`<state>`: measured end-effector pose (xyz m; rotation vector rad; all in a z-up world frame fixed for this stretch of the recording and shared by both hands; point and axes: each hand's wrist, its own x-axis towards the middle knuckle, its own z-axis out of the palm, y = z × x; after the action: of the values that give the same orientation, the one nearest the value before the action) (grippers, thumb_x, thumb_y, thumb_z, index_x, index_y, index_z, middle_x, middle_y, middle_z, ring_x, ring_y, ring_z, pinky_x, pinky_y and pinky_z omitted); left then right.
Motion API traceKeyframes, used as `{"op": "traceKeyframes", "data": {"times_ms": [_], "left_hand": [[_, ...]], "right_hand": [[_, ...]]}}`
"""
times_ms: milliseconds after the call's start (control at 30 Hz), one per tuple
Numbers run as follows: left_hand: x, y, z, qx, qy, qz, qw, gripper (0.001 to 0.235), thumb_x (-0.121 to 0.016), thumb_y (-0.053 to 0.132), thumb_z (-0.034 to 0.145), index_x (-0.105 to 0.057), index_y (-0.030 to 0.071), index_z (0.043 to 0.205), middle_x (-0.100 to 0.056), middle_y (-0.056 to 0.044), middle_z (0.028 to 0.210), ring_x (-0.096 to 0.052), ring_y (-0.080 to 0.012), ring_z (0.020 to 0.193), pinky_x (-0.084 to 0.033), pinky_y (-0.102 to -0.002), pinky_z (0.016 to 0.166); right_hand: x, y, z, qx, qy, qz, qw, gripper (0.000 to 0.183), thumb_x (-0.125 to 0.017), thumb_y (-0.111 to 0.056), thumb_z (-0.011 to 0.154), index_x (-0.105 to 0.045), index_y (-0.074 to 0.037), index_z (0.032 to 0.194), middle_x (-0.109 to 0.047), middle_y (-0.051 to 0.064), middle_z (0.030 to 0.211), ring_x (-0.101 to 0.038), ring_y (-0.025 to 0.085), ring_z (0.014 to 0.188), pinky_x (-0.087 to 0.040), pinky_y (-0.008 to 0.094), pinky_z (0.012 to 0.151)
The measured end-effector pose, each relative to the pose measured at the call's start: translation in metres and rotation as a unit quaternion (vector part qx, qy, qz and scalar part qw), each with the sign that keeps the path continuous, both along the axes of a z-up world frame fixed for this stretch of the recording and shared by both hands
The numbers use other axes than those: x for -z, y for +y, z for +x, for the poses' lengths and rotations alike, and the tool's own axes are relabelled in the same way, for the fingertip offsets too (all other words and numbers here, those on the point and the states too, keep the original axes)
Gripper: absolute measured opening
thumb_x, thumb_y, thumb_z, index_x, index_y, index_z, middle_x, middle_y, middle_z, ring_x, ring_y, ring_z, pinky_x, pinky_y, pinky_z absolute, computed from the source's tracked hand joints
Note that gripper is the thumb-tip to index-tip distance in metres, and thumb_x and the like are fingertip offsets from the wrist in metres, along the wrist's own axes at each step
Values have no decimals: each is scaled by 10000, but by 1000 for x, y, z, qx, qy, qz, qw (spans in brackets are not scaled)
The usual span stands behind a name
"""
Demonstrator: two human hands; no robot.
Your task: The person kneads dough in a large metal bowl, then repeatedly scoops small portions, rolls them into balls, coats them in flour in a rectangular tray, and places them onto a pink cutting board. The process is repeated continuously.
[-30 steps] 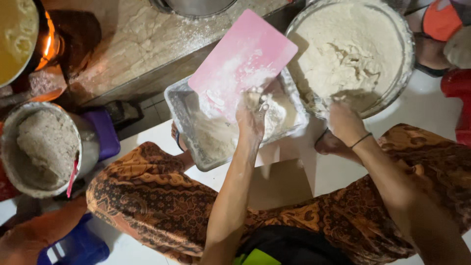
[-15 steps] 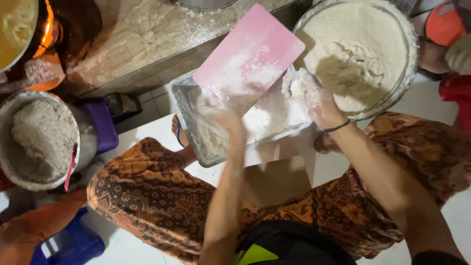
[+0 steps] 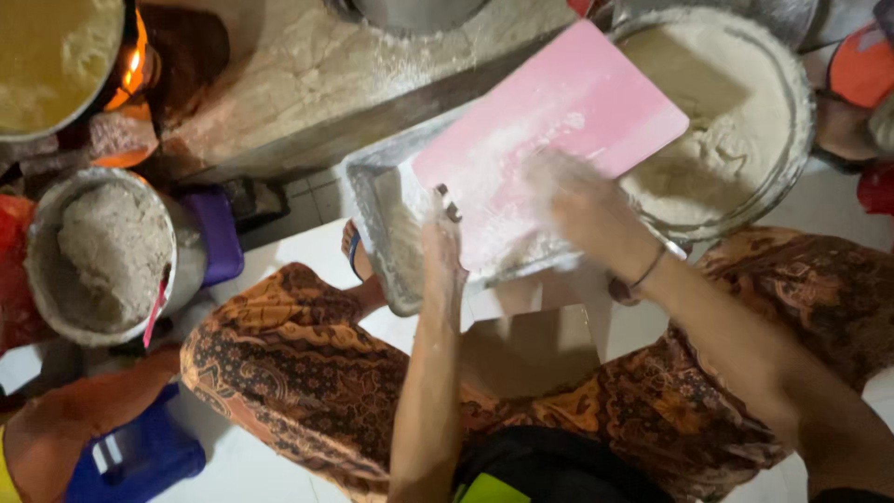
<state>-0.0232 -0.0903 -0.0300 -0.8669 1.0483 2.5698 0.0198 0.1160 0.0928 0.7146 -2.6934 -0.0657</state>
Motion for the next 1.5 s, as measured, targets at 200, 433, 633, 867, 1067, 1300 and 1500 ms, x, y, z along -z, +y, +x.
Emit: {"op": "traceKeyframes", "data": {"times_ms": [200, 433, 633, 867, 1067, 1300, 1500], "left_hand": [[-14, 1, -10, -1, 46, -82, 996, 386, -513, 488, 997, -531, 204, 1257, -572, 27, 802, -507, -103, 664, -418, -192, 643], [-23, 6, 1, -32, 49, -62, 996, 349, -551, 494, 980, -594, 252, 1228, -550, 1, 841, -512, -145, 727, -432, -258, 712], [-20, -15, -3, -11, 81, -58, 995, 366, -592, 537, 938, -610, 278, 1195, -656, -36, 876, -623, -148, 692, -526, -252, 678], [2, -5, -3, 2, 68, -58, 996, 340, -564, 530, 948, -626, 293, 1184, -683, -51, 761, -636, -135, 539, -536, -229, 502], [-30, -44, -14, 68, 105, -119, 985, 379, -573, 523, 936, -639, 223, 1158, -686, -63, 750, -618, -99, 532, -418, -158, 450], [-28, -38, -11, 67, 100, -86, 989, 363, -565, 476, 959, -584, 223, 1219, -674, -111, 750, -568, -114, 511, -396, -193, 492], [-125, 59, 42, -87, -30, -100, 991, 392, -632, 437, 915, -622, 206, 1231, -636, -76, 947, -582, -164, 784, -465, -254, 728]], "right_hand": [[-43, -5, 0, -112, 71, -166, 977, 331, -646, -207, 920, -671, 6, 1171, -623, 218, 1233, -576, 412, 1221, -464, 521, 1033], [-42, 2, 13, 24, 82, -146, 986, 493, -684, -213, 900, -622, -7, 1343, -602, 223, 1337, -591, 388, 1215, -469, 483, 1022], [-49, 19, 17, 29, 91, -139, 986, 498, -706, -139, 870, -620, 47, 1324, -610, 260, 1311, -583, 402, 1234, -452, 473, 1059], [-62, 19, 24, 41, 65, -188, 979, 544, -729, -180, 878, -609, 25, 1367, -586, 232, 1387, -588, 363, 1254, -463, 440, 1051], [-85, 42, 15, -67, -105, -272, 954, 771, -850, -277, 686, -588, -10, 1360, -537, 223, 1423, -527, 399, 1299, -442, 471, 1089], [-76, 33, 19, 32, -217, -291, 931, 691, -790, -154, 766, -532, 32, 1379, -559, 231, 1367, -506, 391, 1299, -354, 465, 1137], [-70, 17, 19, 112, -141, -158, 971, 656, -709, -169, 845, -525, 117, 1405, -528, 331, 1415, -431, 450, 1365, -252, 548, 1149]]}}
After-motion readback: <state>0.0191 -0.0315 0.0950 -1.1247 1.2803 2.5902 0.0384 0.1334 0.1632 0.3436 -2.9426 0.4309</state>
